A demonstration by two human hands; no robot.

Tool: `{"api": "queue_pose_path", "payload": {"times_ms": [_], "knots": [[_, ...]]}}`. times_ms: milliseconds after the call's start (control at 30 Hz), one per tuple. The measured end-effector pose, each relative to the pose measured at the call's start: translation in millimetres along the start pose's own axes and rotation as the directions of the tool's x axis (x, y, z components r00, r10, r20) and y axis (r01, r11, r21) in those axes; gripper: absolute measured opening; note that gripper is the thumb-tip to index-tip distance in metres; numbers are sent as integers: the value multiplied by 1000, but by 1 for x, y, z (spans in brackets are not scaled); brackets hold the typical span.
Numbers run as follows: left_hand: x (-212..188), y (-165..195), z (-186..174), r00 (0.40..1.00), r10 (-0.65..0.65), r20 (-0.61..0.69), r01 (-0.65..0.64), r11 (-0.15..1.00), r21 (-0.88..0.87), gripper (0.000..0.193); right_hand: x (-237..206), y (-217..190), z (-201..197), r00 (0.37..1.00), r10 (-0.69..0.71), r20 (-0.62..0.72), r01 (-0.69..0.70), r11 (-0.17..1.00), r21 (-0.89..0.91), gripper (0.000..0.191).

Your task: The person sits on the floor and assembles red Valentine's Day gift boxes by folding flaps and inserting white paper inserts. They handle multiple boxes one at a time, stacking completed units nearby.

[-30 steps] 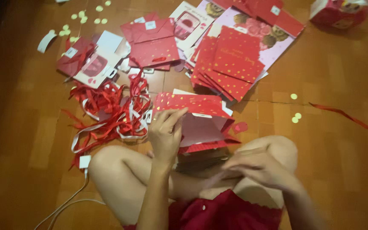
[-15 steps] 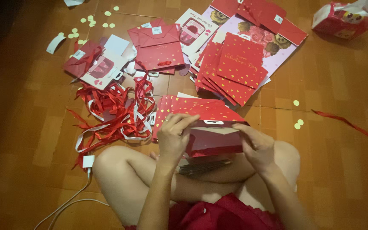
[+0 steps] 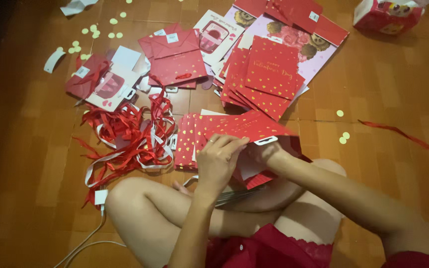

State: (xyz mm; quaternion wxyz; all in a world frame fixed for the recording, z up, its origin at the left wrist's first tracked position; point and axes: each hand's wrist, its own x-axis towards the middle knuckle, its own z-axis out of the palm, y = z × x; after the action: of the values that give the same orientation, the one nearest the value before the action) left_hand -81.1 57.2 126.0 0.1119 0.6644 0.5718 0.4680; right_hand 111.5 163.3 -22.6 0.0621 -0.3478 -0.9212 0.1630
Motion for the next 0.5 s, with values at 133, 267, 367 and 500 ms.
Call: {"api": "queue_pose_path", "payload": {"times_ms": [133,267,367,500], "knots": [[-1,-5,-2,999,-24,-32,24,1000,-3,12,26,1,5,958,-11,285,-58,971,231,15],[-2,-14,-8,995,-32,-92,33,999,16,17,32,16,-14,947,28,321,-93,978,188,16],[-2,-19,-14,985,-130,-113,123,990,-66,20,38,20,-21,960,57,273,-102,983,155,16],[3,-17,-14,986,-128,-106,125,991,-42,18,49,16,-21,975,51,216,-89,982,167,18]]}}
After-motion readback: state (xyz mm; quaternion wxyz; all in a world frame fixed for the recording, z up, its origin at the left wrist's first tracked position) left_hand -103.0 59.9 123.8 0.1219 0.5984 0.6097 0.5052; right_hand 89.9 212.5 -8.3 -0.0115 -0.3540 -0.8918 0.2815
